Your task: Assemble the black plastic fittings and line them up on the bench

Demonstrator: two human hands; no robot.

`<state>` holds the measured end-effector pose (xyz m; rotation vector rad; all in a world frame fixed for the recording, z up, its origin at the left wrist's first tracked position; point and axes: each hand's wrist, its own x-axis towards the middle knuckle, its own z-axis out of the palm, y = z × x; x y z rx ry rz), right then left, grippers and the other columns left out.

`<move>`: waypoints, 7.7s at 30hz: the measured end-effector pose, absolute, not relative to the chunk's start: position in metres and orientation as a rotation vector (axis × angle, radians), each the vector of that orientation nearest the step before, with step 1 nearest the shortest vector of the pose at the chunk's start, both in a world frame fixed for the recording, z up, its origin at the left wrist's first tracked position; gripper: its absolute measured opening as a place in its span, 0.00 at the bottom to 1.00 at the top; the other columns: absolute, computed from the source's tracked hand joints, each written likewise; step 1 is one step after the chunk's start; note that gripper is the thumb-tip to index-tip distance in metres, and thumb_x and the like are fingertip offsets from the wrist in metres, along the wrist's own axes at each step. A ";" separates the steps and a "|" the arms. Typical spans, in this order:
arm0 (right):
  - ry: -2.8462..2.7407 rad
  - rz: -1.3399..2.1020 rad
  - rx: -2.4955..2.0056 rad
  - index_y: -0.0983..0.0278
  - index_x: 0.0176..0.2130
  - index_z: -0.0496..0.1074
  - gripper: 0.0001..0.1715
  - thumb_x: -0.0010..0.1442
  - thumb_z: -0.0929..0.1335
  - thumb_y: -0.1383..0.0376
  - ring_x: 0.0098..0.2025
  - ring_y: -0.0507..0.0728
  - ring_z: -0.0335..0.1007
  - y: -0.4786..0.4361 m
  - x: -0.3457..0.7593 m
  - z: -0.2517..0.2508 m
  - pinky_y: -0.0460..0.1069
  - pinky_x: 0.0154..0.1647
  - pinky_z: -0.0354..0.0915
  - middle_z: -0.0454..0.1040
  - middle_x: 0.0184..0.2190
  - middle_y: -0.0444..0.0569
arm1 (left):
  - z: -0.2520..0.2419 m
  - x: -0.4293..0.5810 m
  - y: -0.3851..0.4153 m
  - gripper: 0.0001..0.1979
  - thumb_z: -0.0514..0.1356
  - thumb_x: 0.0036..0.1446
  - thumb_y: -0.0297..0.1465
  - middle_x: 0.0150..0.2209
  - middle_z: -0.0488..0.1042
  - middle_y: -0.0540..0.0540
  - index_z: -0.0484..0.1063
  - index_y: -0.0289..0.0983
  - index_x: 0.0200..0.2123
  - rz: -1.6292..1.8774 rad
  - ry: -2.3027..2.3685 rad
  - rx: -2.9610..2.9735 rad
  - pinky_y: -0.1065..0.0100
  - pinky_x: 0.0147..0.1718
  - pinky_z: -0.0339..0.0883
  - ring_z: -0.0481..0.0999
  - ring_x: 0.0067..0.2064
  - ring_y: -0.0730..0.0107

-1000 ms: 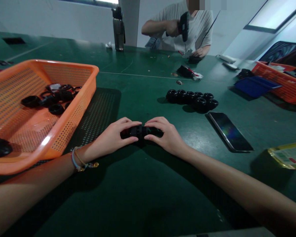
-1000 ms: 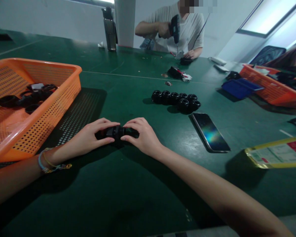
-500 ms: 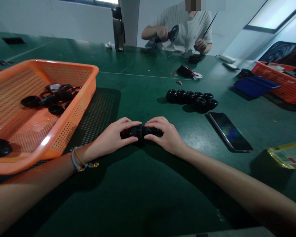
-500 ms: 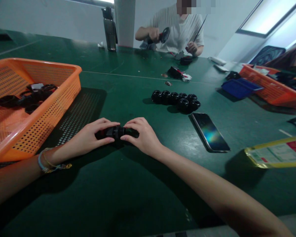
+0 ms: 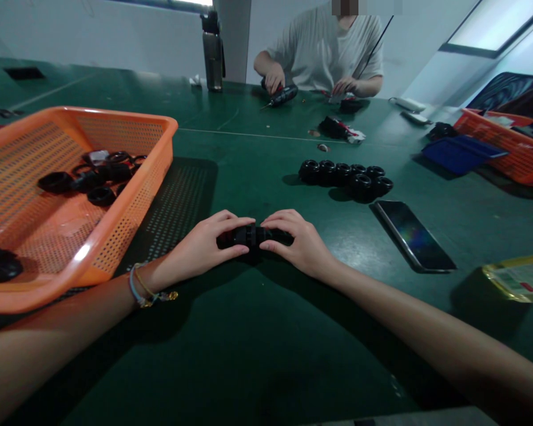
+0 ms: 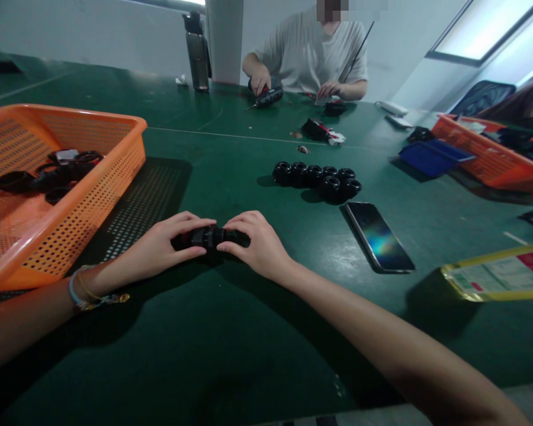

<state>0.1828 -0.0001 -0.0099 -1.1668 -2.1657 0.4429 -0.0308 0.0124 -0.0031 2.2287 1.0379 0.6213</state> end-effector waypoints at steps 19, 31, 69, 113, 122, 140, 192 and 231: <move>-2.128 0.529 -1.113 0.60 0.41 0.71 0.19 0.48 0.71 0.73 0.43 0.57 0.69 -0.002 0.184 -0.011 0.55 0.43 0.67 0.74 0.35 0.47 | -0.001 -0.030 0.012 0.21 0.59 0.54 0.36 0.42 0.69 0.47 0.69 0.38 0.51 0.616 1.049 2.240 0.65 0.43 0.66 0.71 0.42 0.66; -2.118 0.555 -1.150 0.60 0.41 0.72 0.20 0.48 0.72 0.73 0.44 0.57 0.68 -0.003 0.184 -0.010 0.56 0.44 0.68 0.73 0.36 0.47 | -0.002 -0.030 0.012 0.22 0.59 0.54 0.36 0.42 0.69 0.46 0.68 0.38 0.52 0.614 1.049 2.244 0.65 0.43 0.66 0.72 0.42 0.66; -2.147 0.595 -1.202 0.61 0.42 0.72 0.16 0.51 0.72 0.69 0.45 0.58 0.69 -0.003 0.183 -0.004 0.56 0.45 0.67 0.72 0.36 0.49 | -0.002 -0.031 0.012 0.22 0.59 0.54 0.36 0.43 0.69 0.45 0.68 0.38 0.52 0.604 1.050 2.241 0.63 0.45 0.66 0.72 0.43 0.64; -2.154 0.555 -1.096 0.62 0.39 0.66 0.14 0.49 0.67 0.71 0.41 0.57 0.68 -0.002 0.184 -0.007 0.54 0.42 0.66 0.74 0.38 0.49 | 0.000 -0.030 0.011 0.21 0.59 0.54 0.35 0.42 0.69 0.45 0.68 0.37 0.51 0.602 1.037 2.252 0.63 0.44 0.66 0.71 0.44 0.64; -2.150 0.574 -1.114 0.62 0.39 0.67 0.15 0.50 0.68 0.71 0.42 0.57 0.68 -0.002 0.184 -0.008 0.54 0.43 0.66 0.74 0.38 0.49 | 0.000 -0.030 0.012 0.21 0.59 0.54 0.36 0.42 0.69 0.45 0.68 0.37 0.51 0.604 1.044 2.249 0.63 0.45 0.66 0.72 0.43 0.64; -2.143 0.606 -1.124 0.62 0.40 0.68 0.14 0.51 0.70 0.70 0.43 0.57 0.69 -0.002 0.184 -0.007 0.54 0.42 0.67 0.74 0.38 0.49 | -0.001 -0.030 0.012 0.21 0.59 0.54 0.36 0.42 0.69 0.46 0.68 0.38 0.51 0.614 1.049 2.252 0.63 0.45 0.66 0.72 0.43 0.64; -2.128 0.648 -1.186 0.62 0.39 0.70 0.11 0.52 0.70 0.69 0.42 0.57 0.69 -0.002 0.183 -0.005 0.54 0.42 0.67 0.74 0.37 0.49 | -0.001 -0.030 0.011 0.22 0.59 0.54 0.36 0.43 0.69 0.45 0.68 0.36 0.52 0.618 1.039 2.241 0.63 0.46 0.65 0.71 0.44 0.64; -2.150 0.627 -1.136 0.62 0.41 0.68 0.16 0.50 0.70 0.72 0.41 0.56 0.69 -0.002 0.184 -0.006 0.54 0.42 0.67 0.74 0.37 0.48 | -0.001 -0.030 0.012 0.21 0.59 0.54 0.36 0.42 0.69 0.45 0.68 0.38 0.52 0.608 1.044 2.252 0.63 0.45 0.66 0.71 0.43 0.64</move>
